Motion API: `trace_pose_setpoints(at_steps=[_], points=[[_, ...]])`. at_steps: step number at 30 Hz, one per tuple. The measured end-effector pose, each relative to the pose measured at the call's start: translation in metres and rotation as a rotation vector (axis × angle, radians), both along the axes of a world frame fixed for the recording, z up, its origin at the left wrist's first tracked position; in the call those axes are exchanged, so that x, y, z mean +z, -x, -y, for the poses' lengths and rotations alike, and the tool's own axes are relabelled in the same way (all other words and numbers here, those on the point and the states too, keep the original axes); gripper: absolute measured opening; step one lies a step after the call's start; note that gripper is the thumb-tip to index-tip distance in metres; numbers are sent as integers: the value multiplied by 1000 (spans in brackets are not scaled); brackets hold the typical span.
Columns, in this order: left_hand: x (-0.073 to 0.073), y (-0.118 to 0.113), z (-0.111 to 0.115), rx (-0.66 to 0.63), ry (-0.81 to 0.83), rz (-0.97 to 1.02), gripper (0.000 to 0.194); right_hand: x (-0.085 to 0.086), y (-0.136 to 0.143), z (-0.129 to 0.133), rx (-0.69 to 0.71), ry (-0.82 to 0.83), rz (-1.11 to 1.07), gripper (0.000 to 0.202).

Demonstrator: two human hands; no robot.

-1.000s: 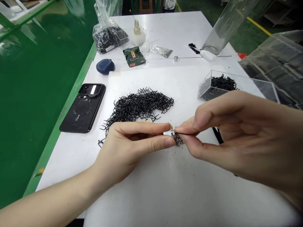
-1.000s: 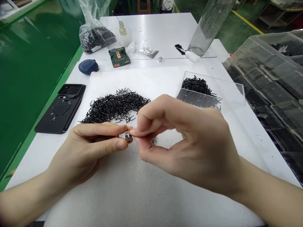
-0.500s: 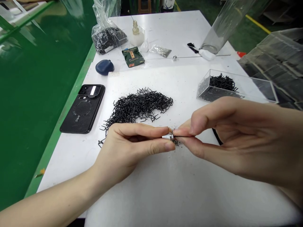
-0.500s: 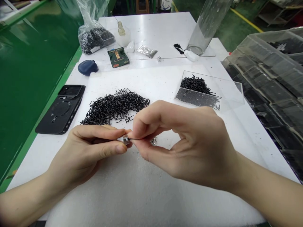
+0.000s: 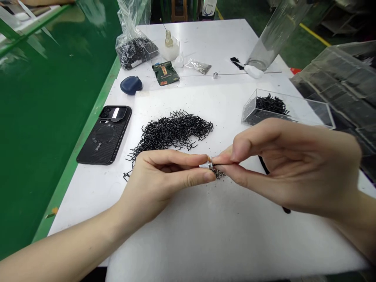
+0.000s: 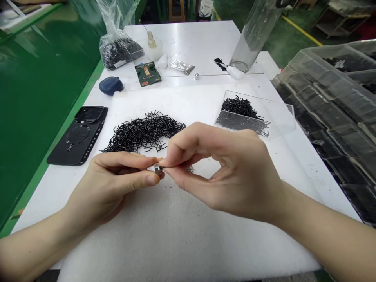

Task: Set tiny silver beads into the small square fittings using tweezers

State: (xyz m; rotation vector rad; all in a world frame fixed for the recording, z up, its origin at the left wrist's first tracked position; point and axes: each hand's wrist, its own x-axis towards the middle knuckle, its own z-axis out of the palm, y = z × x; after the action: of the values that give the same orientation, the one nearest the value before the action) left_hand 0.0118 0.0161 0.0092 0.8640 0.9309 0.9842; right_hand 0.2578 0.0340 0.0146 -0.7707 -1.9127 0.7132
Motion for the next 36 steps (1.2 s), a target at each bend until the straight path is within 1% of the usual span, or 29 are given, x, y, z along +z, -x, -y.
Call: trace_pose_setpoints(at_steps=[5,11,18,24,29,33,34,36], points=[[-1,-1,0,-6,-1,44,33,-3,-1,-1,5,-9,-3,27],[2,-3,1,-12,18,68,34,-1,-1,0,-23,-16,-4,27],[0,-6,1,-19,3,86,34,0,0,-2,3,-43,-22,33],[-1,-4,1,-35,-20,110,36,0,3,-4,14,7,-44,37],[-2,-4,2,-44,-33,113,36,3,5,-4,43,109,-134,35],[-1,-4,2,9,-112,20,38,6,-2,-14,7,234,-188,40],[-1,-4,3,20,-161,-23,37,6,-5,-18,-2,248,-194,43],[2,-4,4,18,-315,-124,33,5,-11,-25,-28,250,-208,46]])
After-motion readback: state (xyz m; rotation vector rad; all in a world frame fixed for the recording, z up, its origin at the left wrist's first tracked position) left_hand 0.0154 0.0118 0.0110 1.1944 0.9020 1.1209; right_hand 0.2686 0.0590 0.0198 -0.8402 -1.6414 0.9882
